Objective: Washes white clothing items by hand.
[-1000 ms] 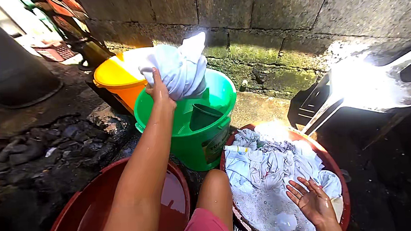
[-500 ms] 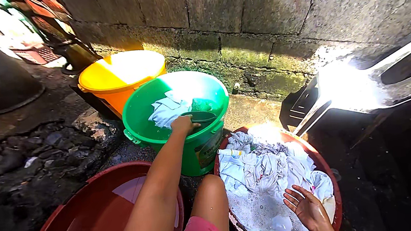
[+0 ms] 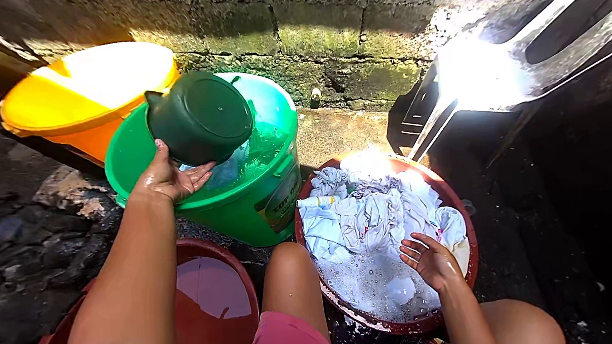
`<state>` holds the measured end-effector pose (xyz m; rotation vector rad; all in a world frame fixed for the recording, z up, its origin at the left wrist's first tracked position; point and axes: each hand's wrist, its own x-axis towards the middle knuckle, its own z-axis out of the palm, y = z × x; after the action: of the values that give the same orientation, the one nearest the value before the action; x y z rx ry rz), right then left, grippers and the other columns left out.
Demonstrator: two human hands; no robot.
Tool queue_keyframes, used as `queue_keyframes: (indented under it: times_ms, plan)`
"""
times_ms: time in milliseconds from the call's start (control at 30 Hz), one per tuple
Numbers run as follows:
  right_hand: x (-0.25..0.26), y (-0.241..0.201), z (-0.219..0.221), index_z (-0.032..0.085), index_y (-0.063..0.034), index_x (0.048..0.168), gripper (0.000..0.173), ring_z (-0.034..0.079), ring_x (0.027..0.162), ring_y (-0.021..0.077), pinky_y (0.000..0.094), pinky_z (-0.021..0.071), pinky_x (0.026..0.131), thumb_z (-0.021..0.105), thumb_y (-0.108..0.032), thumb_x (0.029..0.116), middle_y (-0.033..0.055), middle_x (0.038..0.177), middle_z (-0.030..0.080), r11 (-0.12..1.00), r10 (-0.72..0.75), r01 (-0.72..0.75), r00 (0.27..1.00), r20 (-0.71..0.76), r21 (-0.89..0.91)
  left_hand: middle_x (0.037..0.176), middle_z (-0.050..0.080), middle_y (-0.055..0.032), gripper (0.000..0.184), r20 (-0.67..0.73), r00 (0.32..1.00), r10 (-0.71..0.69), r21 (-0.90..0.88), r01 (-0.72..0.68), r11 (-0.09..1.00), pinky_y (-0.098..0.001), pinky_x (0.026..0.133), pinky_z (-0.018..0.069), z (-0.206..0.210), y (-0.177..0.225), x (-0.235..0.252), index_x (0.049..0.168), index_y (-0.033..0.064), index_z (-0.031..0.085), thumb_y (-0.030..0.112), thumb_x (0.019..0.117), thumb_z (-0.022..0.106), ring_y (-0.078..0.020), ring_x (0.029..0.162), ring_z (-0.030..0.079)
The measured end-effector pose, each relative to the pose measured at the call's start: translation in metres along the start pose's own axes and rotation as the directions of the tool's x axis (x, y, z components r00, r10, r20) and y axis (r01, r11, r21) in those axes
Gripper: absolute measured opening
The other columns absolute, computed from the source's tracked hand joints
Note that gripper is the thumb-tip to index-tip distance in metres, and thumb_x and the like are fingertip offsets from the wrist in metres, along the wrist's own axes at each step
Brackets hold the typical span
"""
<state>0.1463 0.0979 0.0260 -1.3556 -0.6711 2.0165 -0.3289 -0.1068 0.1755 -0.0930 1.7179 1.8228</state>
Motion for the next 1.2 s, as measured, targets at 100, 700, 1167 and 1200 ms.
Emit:
queue_keyframes:
  times_ms: [100, 700, 1167, 1200]
  plan:
    - [0.005, 0.001, -0.001, 0.057, -0.0050, 0.115, 0.019, 0.072, 0.073, 0.0228, 0.0374, 0.0618, 0.066, 0.045, -0.017, 0.1083, 0.0115, 0.087, 0.071, 1.000, 0.010, -0.010, 1.000, -0.016, 0.010, 0.138, 0.061, -0.0102, 0.069, 0.005, 1.000, 0.019, -0.264, -0.017, 0.964, -0.0295, 0.089, 0.0578, 0.010, 0.010, -0.010, 0.154, 0.0245, 0.028, 0.070, 0.1023, 0.023, -0.0197, 0.113, 0.069]
    - [0.045, 0.112, -0.042, 0.053, 0.0046, 0.142, 0.063, 0.050, 0.136, 0.0493, 0.0703, 0.0415, 0.104, 0.070, -0.031, 0.0937, 0.0315, 0.146, 0.051, -0.486, 0.312, 0.077, 0.946, -0.091, -0.870, 0.100, 0.070, -0.0043, 0.039, -0.365, 0.822, 0.437, 0.251, -0.365, 0.896, -0.0254, 0.076, 0.0588, -0.262, -0.098, -0.171, 0.134, -0.0008, 0.045, 0.032, 0.1132, 0.037, -0.0106, 0.084, 0.071]
    - [-0.011, -0.028, -0.016, 0.060, 0.0075, 0.113, 0.028, 0.058, 0.085, 0.0162, 0.0400, 0.0514, 0.077, 0.066, -0.002, 0.0870, 0.0159, 0.100, 0.061, 0.306, -0.361, 0.328, 0.909, 0.209, -0.894, 0.127, 0.064, -0.0291, 0.042, -0.587, 0.802, 0.108, 0.721, 0.458, 0.520, -0.0613, 0.108, 0.0392, -0.283, -0.311, -0.145, 0.124, -0.0019, 0.067, 0.028, 0.0951, 0.074, -0.0450, 0.125, 0.057]
    - [-0.020, -0.036, -0.019, 0.059, 0.0032, 0.109, 0.024, 0.058, 0.079, 0.0062, 0.0298, 0.0532, 0.073, 0.065, -0.003, 0.0869, 0.0062, 0.094, 0.060, 0.354, -0.410, 0.365, 0.888, 0.208, -0.861, 0.136, 0.058, -0.0310, 0.049, -0.572, 0.819, 0.036, 0.732, 0.491, 0.472, -0.0602, 0.110, 0.0392, -0.283, -0.312, -0.145, 0.133, 0.0009, 0.063, 0.027, 0.0942, 0.075, -0.0462, 0.130, 0.054]
